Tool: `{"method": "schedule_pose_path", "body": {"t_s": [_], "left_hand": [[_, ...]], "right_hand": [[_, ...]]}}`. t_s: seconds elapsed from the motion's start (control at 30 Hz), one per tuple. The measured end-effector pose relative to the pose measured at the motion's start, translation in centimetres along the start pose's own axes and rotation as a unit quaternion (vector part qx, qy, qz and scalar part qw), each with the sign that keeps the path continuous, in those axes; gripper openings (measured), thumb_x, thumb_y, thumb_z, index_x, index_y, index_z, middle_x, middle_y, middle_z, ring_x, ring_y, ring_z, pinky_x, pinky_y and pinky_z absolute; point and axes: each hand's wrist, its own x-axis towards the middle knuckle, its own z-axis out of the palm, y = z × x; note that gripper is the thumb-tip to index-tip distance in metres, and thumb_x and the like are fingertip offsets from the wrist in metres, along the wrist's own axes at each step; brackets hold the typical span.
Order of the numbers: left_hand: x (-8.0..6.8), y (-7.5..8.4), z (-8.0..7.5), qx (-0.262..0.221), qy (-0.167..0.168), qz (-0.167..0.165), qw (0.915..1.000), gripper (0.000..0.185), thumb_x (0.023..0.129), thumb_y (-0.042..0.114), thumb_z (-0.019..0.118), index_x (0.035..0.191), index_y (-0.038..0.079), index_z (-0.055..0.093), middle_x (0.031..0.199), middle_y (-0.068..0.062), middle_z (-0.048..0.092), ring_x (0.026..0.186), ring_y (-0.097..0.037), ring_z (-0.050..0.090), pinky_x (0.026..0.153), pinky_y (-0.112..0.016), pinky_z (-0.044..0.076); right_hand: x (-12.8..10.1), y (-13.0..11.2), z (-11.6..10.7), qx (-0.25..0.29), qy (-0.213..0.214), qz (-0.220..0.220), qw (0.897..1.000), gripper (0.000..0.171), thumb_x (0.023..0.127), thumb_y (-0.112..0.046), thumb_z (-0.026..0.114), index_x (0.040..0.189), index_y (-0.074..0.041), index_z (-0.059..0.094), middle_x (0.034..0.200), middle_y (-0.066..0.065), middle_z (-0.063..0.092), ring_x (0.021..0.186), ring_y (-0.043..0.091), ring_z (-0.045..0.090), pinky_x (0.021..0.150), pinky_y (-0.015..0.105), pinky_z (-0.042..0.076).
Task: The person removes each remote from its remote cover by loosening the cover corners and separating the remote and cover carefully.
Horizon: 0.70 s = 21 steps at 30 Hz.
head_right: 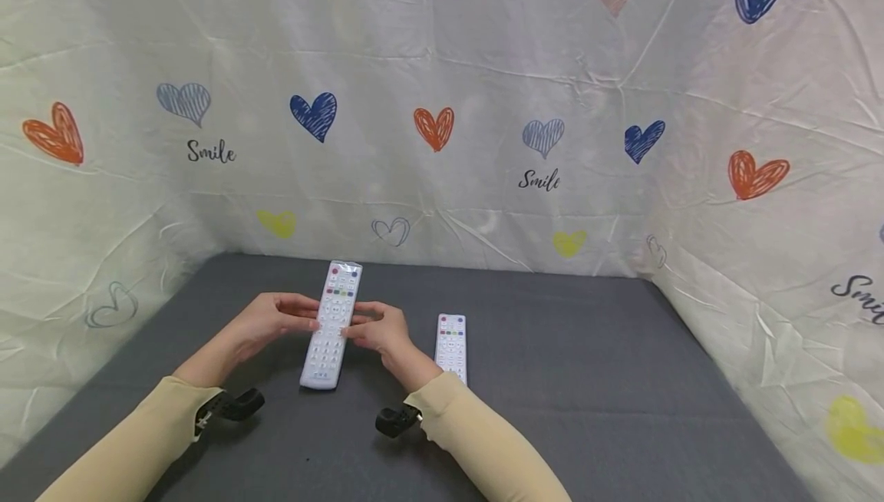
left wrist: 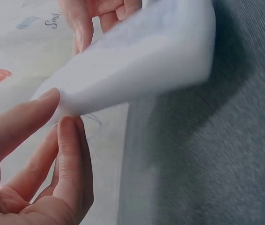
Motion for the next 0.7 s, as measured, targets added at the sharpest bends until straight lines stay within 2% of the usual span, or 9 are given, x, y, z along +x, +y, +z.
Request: {"method": "schedule_pose_path", "body": {"t_s": [0.23,0.53,0.7], "left_hand": [[-0.4,0.8,0.0,0.015,0.006,0.046,0.9988,0.052,0.079,0.021,0.078,0.123,-0.002,0.06,0.108,-0.007,0.069,0.094,-0.012,0.062,0.092,-0.038,0.05],[-0.5,1.1,0.0,0.012,0.024,0.074,0.9969,0.046,0.076,0.018,0.08,0.116,0.002,0.064,0.1,-0.001,0.07,0.089,-0.014,0.063,0.083,-0.03,0.052],[-0.6,1.2,0.0,0.0,0.027,0.094,0.9952,0.044,0.075,0.018,0.081,0.113,0.004,0.065,0.099,0.001,0.07,0.087,-0.016,0.064,0.079,-0.031,0.054]], "right_hand": [[-0.4,-0.3,0.1,-0.011,0.026,-0.062,0.998,0.042,0.074,0.005,0.076,0.114,-0.005,0.067,0.104,0.015,0.071,0.084,0.016,0.068,0.073,0.032,0.059],[-0.8,-0.6,0.2,-0.034,0.054,-0.102,0.993,0.036,0.073,-0.001,0.079,0.107,-0.011,0.072,0.097,0.007,0.071,0.082,0.012,0.067,0.074,0.03,0.058],[-0.9,-0.7,0.4,-0.034,0.07,-0.114,0.99,0.034,0.072,-0.004,0.08,0.103,-0.014,0.073,0.096,0.003,0.071,0.09,0.015,0.066,0.075,0.028,0.057]]}}
